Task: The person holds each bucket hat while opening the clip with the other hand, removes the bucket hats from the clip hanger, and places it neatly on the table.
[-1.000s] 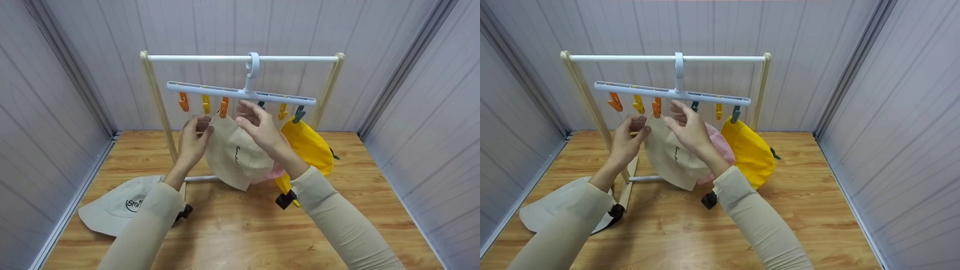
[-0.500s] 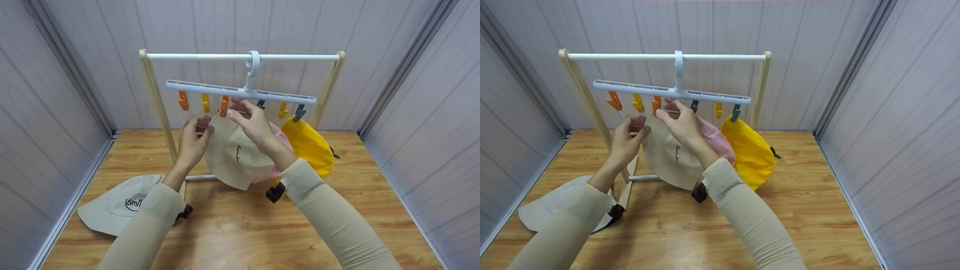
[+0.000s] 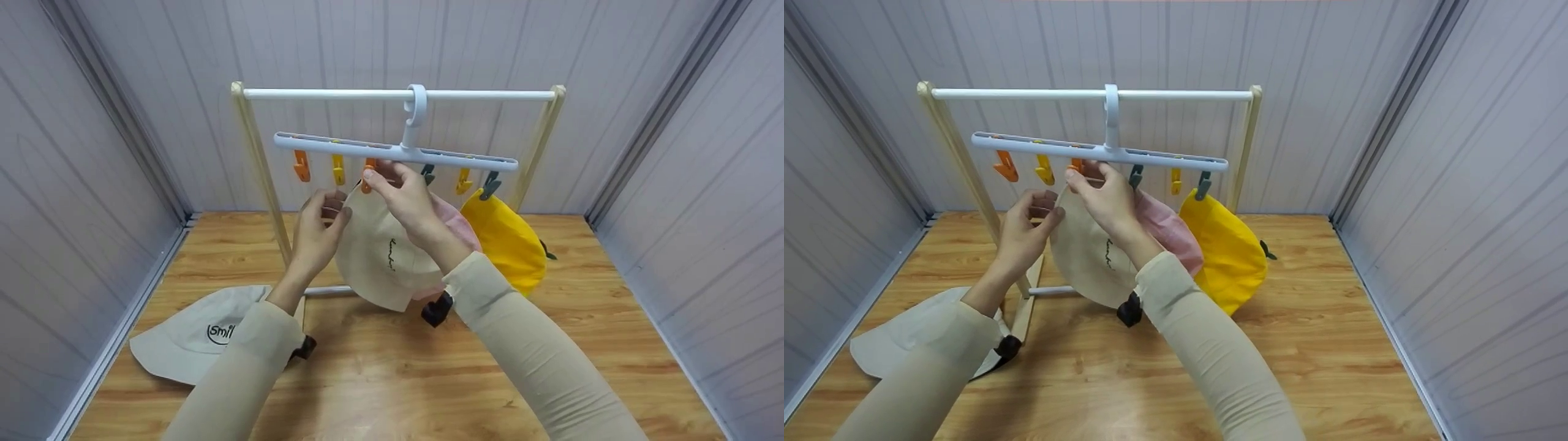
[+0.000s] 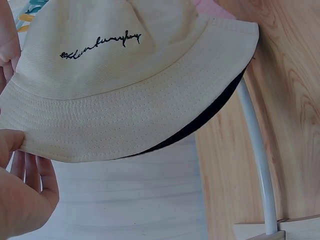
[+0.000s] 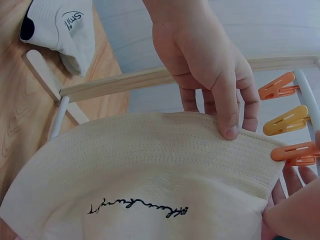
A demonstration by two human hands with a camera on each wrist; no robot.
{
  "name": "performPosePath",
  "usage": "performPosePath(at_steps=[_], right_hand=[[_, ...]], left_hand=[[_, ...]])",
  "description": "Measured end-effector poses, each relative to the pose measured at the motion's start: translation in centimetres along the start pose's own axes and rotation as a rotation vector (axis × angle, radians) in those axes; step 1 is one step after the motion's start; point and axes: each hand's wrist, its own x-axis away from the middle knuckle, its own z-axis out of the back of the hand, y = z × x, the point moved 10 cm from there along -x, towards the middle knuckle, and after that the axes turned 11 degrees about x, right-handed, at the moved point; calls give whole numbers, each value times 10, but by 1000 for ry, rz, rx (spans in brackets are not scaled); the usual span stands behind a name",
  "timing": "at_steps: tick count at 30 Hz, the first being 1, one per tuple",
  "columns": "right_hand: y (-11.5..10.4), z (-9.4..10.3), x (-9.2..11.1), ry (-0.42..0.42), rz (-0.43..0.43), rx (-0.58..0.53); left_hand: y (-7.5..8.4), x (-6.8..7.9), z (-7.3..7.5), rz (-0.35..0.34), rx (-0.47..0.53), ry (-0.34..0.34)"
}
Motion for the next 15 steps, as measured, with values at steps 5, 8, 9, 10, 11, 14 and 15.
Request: performPosePath(at_steps=[5,8,9,10,11,14,15], right_hand=[[2,0,-2,8,-2,-9],[3,0,-3,5,-1,-23],[2,1,-3,4,2,-26],[3,0,-3,4,3,-28],[3,0,-4,5,6,-30],[3,1,-5,16,16,-26],[3,2,-5,23,20,-20]], left_hand=[[1,0,0,2,0,1],[2,1,-1,4,-5,2],[2,1,-1,7,-3,1],[2,2,-1,10,-1,0],[2,2,-1,12,0,0],[3,3,-2,21,7,-8],[2,3,-2,26,7,-10]])
